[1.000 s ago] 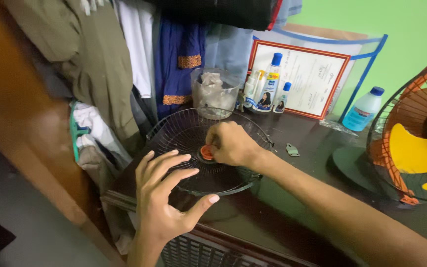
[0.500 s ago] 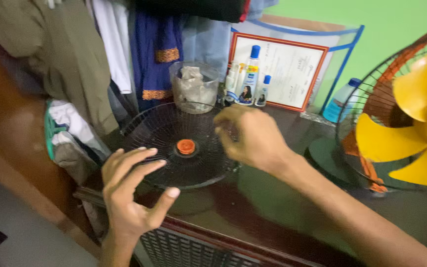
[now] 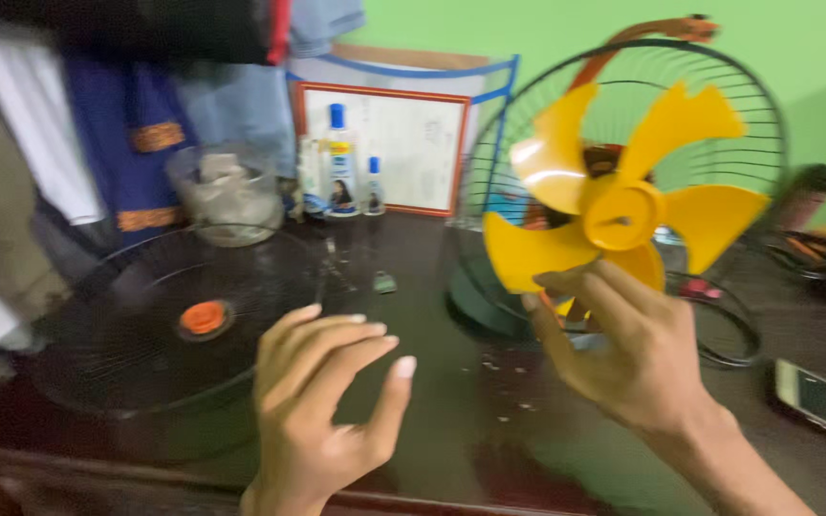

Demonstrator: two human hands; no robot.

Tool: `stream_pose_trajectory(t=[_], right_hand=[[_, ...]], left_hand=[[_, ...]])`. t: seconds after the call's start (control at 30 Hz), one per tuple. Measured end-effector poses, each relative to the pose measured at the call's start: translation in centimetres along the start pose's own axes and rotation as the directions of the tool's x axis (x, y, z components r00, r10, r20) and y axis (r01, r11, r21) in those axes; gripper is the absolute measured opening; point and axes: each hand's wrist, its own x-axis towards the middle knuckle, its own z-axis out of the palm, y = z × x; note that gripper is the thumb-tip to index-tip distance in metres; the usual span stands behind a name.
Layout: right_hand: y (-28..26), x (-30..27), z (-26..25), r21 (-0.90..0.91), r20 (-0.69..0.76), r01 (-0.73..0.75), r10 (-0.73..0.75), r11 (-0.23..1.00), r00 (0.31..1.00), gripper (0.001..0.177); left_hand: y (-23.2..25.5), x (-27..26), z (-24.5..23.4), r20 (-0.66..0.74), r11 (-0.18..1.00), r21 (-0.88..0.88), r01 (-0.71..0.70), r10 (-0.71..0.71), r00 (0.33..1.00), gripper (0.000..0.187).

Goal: The person unplugs a table fan and removes the front grille, then unscrews the central nut to detach the fan blades. The components are placed on the table, and the person briefly handles a container of small parts.

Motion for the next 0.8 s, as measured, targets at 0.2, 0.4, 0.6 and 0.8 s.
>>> stream_pose_trajectory(t=[0.2,0.4,0.6,0.8], right_hand=[[5.1,-1.4,-4.6,-0.071,-0.102,-0.122,0.114,0.99,0.988,0.016],[6.9,-1.0,-5.6,-0.202,-0.159,-0.045,0.013,0.978,0.987,0.044],[8.3,2.5,-4.5,-0.216,-0.068,0.122,-0.139,0.969,0.988,0.082],[7.3,2.5,-3.0,-0.121,0.021,-0.147,0.15,0.982,0.988,0.067]], left_hand=[[2.7,3.7,7.5,0.072,0.995,-0.097,-0.033,0.04,0.997,0.037],[1.0,7.7,14.0,-0.059,0.995,-0.005,-0.099,0.099,0.993,0.046],[0.5,8.0,16.7,-0.088,0.967,-0.247,-0.064,0.044,0.995,0.052],[-1.1,6.3,17.0,0.15,0.722,-0.595,0.352,-0.331,0.932,0.056]])
